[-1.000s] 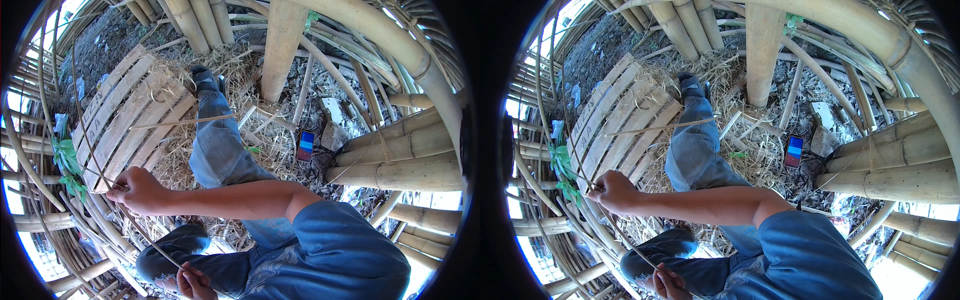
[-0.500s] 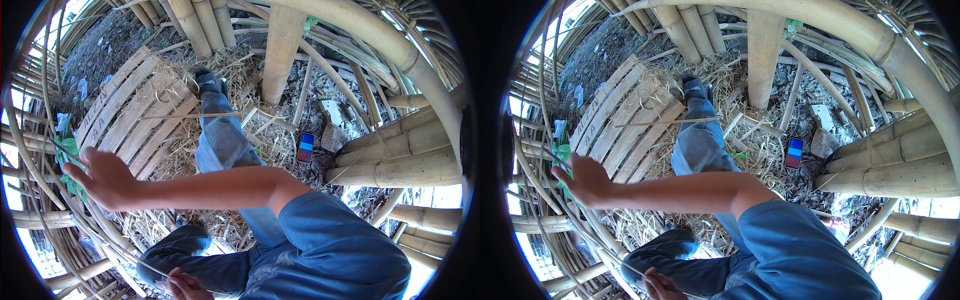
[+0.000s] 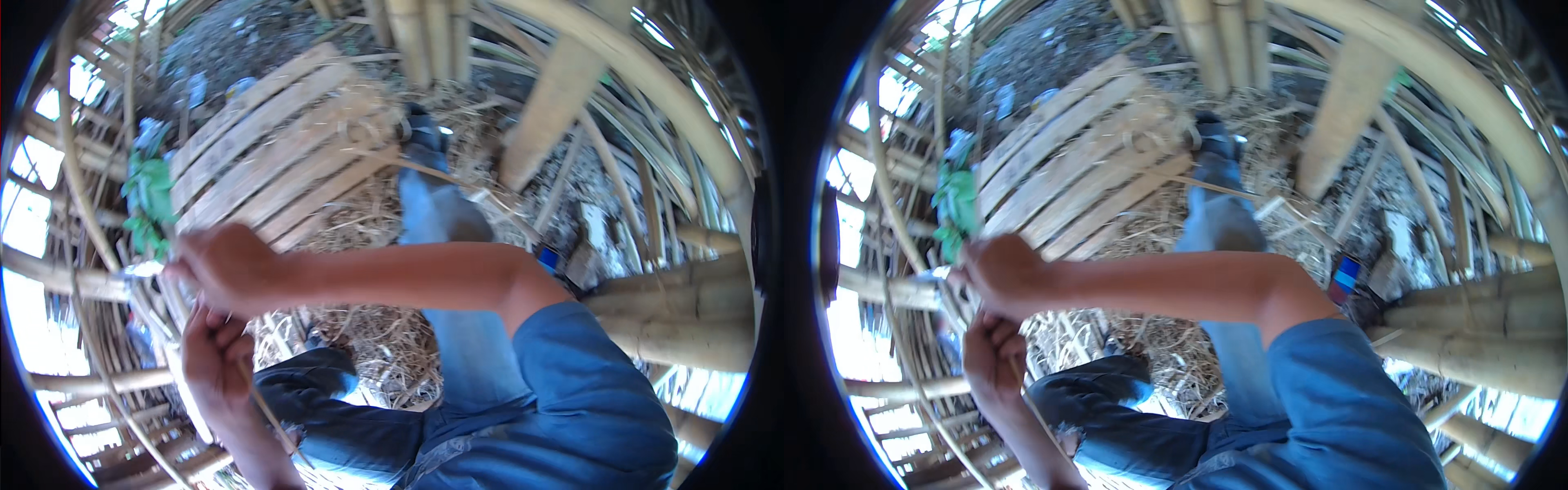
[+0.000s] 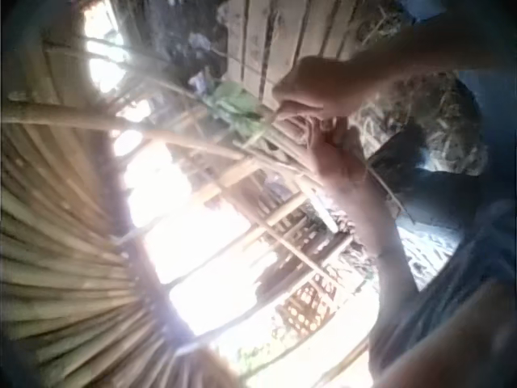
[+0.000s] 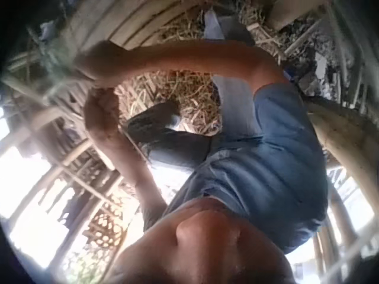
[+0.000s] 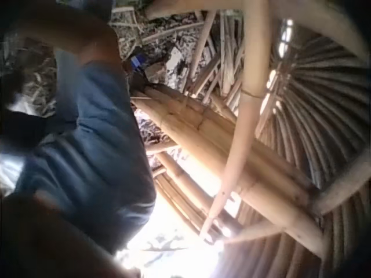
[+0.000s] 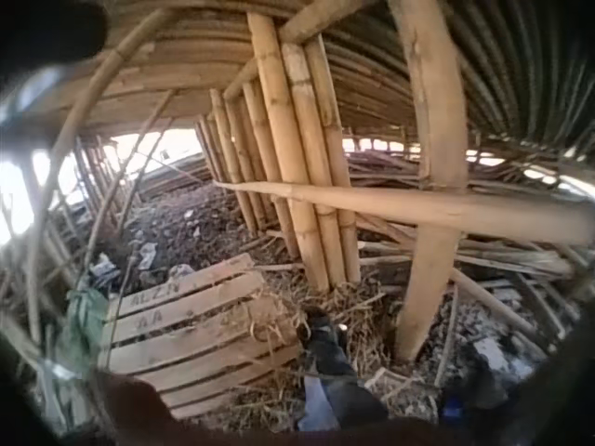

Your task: The person holds a thin bamboo stick and repeatedly shaves and scrapes along its length using a knife.

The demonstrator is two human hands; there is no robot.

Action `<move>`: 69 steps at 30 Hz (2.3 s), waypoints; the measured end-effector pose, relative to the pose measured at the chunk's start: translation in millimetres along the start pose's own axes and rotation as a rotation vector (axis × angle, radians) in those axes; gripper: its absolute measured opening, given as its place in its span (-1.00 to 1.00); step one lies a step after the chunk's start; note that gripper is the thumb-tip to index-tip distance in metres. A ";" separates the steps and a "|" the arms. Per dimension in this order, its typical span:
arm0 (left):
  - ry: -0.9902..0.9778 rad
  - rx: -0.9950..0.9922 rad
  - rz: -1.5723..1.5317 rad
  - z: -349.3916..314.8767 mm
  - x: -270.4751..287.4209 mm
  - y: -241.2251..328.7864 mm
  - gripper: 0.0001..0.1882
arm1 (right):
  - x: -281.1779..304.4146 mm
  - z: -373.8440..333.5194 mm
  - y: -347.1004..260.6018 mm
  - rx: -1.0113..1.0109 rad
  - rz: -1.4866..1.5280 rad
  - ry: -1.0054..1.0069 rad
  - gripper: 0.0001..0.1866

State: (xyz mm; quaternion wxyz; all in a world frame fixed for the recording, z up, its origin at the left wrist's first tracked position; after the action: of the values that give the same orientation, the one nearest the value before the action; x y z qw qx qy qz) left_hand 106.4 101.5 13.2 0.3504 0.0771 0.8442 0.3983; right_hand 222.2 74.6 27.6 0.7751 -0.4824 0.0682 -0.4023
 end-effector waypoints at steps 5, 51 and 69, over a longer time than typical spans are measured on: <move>-0.033 -0.089 0.156 31.8 -1.8 -13.3 -0.84 | 6.6 -4.1 32.6 0.074 -0.174 0.019 -0.67; -0.125 -0.326 0.613 -25.8 3.6 -67.4 -0.80 | 69.4 20.8 64.8 0.438 -0.709 0.451 -0.73; -0.068 -0.393 0.755 -26.5 18.4 -61.2 -0.85 | 37.4 -34.3 41.6 0.491 -0.473 0.187 -0.71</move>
State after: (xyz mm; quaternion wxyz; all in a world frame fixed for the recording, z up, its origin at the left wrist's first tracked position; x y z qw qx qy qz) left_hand 84.5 51.6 -29.4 0.2156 0.3253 0.6528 0.6493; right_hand 253.4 33.9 -13.2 0.7438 -0.2453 -0.0735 -0.6173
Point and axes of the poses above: each hand's wrist, its own z-axis towards the middle knuckle, its own x-axis out of the back of the hand, y = z × x, the point moved 5 cm from there along z, towards the middle knuckle, and after that the axes turned 5 degrees about -x, right-handed, at the moved point
